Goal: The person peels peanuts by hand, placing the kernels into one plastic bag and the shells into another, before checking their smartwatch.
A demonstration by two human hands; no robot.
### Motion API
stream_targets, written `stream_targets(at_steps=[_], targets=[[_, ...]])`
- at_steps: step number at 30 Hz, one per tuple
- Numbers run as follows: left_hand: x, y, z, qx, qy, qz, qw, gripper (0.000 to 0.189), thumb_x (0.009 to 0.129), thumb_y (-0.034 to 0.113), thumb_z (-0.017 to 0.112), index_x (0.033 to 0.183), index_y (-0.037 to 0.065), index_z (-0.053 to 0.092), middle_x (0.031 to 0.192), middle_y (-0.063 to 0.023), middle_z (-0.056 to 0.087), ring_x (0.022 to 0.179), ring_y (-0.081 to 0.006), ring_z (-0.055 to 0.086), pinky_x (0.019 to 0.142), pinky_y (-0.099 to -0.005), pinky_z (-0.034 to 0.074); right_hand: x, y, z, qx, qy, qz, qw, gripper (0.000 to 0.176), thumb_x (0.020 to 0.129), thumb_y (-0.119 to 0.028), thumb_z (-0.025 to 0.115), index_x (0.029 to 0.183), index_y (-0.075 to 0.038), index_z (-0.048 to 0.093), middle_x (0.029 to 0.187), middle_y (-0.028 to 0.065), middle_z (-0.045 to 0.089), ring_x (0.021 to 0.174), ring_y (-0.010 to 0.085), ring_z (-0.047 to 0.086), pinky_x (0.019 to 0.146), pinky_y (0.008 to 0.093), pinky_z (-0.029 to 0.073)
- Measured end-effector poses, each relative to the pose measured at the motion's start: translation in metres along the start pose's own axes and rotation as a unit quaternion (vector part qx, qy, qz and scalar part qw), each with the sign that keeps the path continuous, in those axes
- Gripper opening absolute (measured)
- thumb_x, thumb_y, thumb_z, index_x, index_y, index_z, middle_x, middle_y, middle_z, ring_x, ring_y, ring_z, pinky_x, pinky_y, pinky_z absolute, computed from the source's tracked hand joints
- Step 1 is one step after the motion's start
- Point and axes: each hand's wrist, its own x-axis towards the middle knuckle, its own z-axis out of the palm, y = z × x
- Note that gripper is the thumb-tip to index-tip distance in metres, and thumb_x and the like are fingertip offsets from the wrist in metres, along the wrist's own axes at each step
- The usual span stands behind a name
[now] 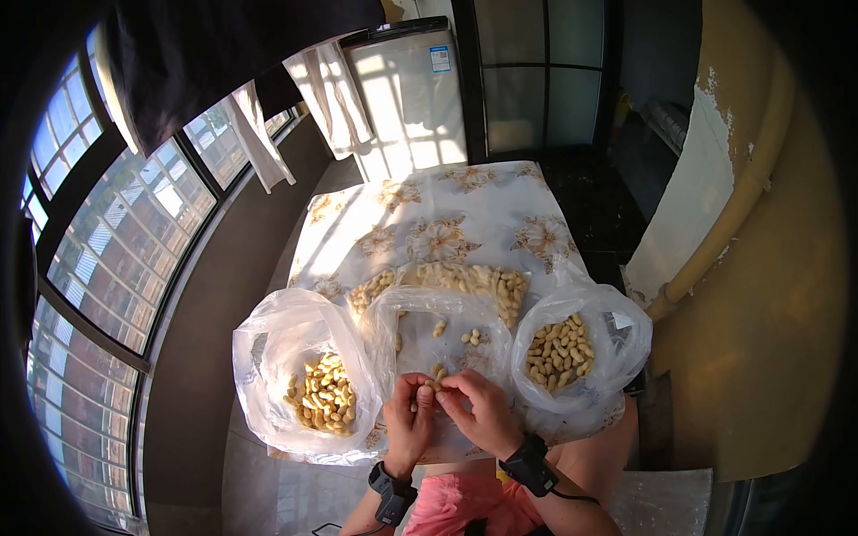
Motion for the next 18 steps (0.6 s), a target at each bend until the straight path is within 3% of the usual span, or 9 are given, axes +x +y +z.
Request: stream_targets(at_steps=[8,18], targets=[[0.0007,0.0048,-0.0014,0.033,-0.003,0.003,0.999,0.017,0.102,0.019,0.061,0.103,0.002,0.059,0.082,-0.0122,0.069,0.071,-0.0194,0.069,0.066,-0.0315,0.053,-0.0003,0.0001,-0.002,-0.004,0.004,0.005,1.0,0.017,0.091,-0.01,0.071,0.103,-0.001,0.062,0.093,0.0131,0.067,0.081,0.0279,0.069,0.068,0.0344,0.053],[0.0018,0.001,0.0,0.026,-0.023,0.02,0.999,0.016,0.102,0.014,0.058,0.11,0.002,0.065,0.077,-0.0083,0.068,0.069,-0.0129,0.065,0.064,-0.0281,0.051,-0.0003,0.0009,-0.0004,-0.018,0.005,-0.004,1.0,0.012,0.097,-0.01,0.062,0.105,-0.002,0.059,0.091,0.0156,0.065,0.078,0.0331,0.065,0.068,0.0381,0.051]])
